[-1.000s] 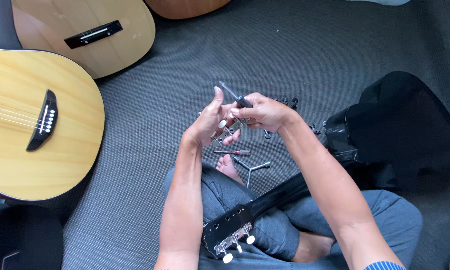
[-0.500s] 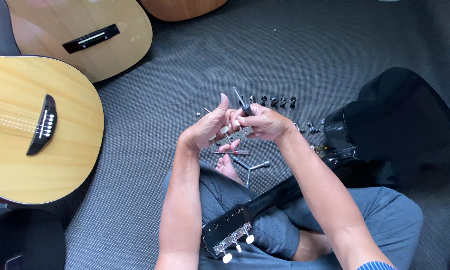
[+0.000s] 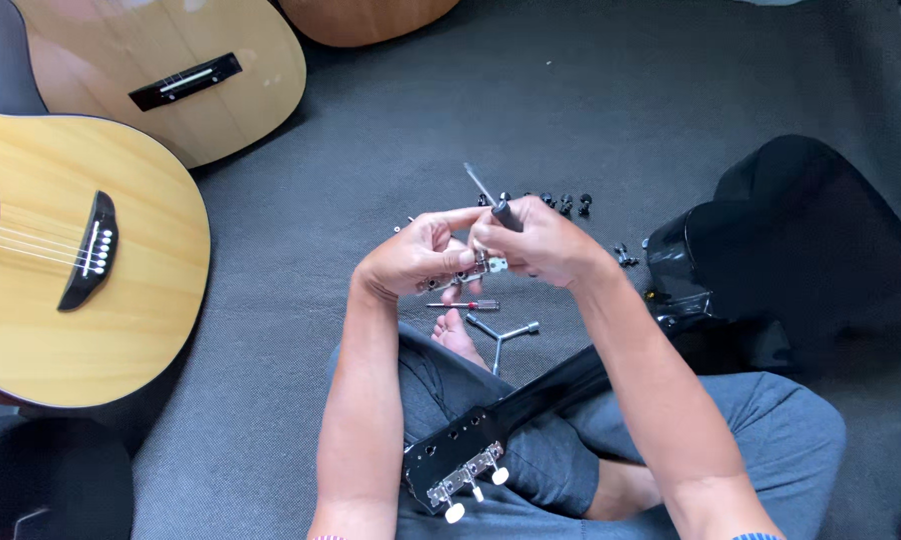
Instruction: The person sits on the floor and assembles guitar tuners onto a guitar headstock. They use a screwdriver to tighten screws and secure the tuners in place. The person handles multiple tuners and screws, working methodically to complete the assembly.
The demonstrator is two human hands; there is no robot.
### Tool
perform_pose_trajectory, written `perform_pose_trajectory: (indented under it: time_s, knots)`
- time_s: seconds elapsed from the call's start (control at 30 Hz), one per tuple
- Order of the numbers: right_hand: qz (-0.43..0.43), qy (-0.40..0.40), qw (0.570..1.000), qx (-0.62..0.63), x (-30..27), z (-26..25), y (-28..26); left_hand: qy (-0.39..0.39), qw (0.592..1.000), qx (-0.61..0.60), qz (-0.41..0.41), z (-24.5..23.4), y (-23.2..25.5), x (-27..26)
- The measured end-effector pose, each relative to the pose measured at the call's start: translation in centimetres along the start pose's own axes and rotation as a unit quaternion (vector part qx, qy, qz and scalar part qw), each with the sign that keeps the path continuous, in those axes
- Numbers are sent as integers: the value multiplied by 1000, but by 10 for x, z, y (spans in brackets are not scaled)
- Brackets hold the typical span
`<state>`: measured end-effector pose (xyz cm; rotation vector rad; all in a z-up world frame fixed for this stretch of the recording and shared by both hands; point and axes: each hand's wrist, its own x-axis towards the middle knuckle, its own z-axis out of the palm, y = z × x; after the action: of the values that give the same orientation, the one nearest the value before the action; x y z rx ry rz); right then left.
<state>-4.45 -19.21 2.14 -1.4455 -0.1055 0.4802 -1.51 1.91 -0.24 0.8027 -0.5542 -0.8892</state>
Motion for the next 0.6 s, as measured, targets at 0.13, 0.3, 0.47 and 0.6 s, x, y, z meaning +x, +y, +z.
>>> perform_pose_trajectory:
  time_s: [0.13, 0.3, 0.47, 0.6]
  knots:
    - [48, 74, 978, -190, -20, 21, -56, -7, 999, 42, -9, -14, -19, 13]
    - [75, 80, 957, -270, -15, 16, -49, 10, 981, 185, -51, 23, 19, 12]
    - [-6, 30, 990, -135, -17, 8, -32, 23, 985, 168, -42, 2, -1, 12]
    - [-41, -76, 996, 8, -19, -5, -22, 10, 987, 155, -43, 9, 10, 8]
